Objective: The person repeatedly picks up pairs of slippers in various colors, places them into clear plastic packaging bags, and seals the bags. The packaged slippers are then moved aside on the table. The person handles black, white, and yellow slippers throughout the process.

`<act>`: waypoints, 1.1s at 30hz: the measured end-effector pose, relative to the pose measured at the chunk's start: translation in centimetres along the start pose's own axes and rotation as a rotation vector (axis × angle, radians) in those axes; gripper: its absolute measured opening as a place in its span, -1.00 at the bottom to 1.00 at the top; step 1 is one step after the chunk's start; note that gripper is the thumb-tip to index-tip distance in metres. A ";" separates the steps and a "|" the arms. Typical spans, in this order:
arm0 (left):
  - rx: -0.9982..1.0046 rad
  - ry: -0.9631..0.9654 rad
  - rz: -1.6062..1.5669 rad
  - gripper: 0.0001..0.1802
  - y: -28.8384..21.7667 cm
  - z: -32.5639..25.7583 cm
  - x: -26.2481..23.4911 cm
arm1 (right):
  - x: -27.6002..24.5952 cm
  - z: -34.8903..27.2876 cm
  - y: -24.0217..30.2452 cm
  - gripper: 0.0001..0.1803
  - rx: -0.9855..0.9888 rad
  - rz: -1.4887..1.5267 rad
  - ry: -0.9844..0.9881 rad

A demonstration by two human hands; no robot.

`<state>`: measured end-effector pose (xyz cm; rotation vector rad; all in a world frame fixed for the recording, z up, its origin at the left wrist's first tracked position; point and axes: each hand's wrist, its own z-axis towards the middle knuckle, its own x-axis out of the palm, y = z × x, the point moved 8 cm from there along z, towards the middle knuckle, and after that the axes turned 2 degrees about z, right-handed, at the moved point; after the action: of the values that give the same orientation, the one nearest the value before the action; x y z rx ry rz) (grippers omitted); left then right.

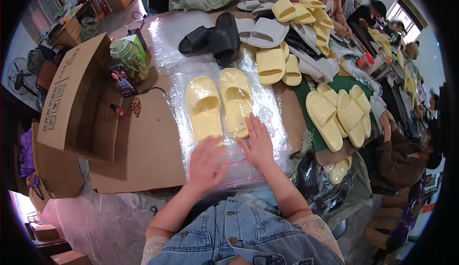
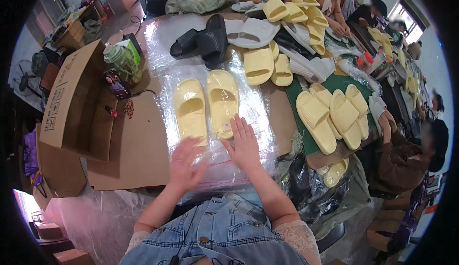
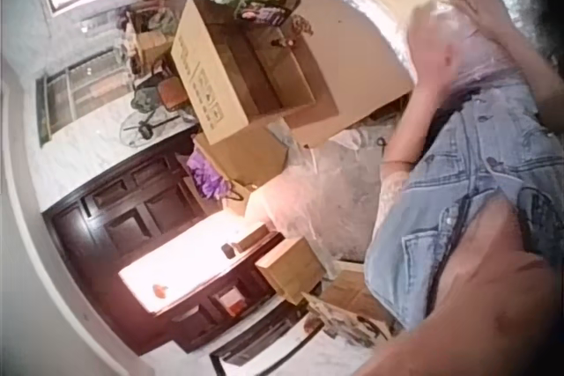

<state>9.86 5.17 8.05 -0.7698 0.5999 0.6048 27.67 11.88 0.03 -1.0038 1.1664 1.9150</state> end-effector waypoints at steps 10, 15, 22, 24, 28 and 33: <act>-0.127 0.326 0.235 -0.22 3.5 -2.1 6.8 | 0.0 -0.1 -0.1 -0.18 -0.003 0.043 -0.005; -0.288 0.269 0.202 -0.21 5.8 -4.4 3.7 | -0.1 -0.1 0.1 -0.18 -0.011 0.063 0.011; -0.371 0.317 0.212 -0.20 7.3 -5.6 2.1 | -0.1 -0.1 0.0 -0.19 -0.010 0.073 -0.001; -0.407 0.351 0.283 -0.19 6.5 -5.0 1.9 | 0.0 -0.1 -0.1 -0.19 -0.003 0.057 0.001; -0.194 0.239 0.236 -0.15 3.6 -2.0 2.2 | 0.1 0.0 -0.1 -0.18 0.000 0.063 -0.003; 0.016 0.342 0.032 -0.31 1.9 -0.5 6.3 | 0.3 -0.1 -0.2 -0.17 -0.003 0.059 0.007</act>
<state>12.66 7.63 2.57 -0.8573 0.9310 0.4999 27.71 11.93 -0.33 -0.9884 1.2101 1.9612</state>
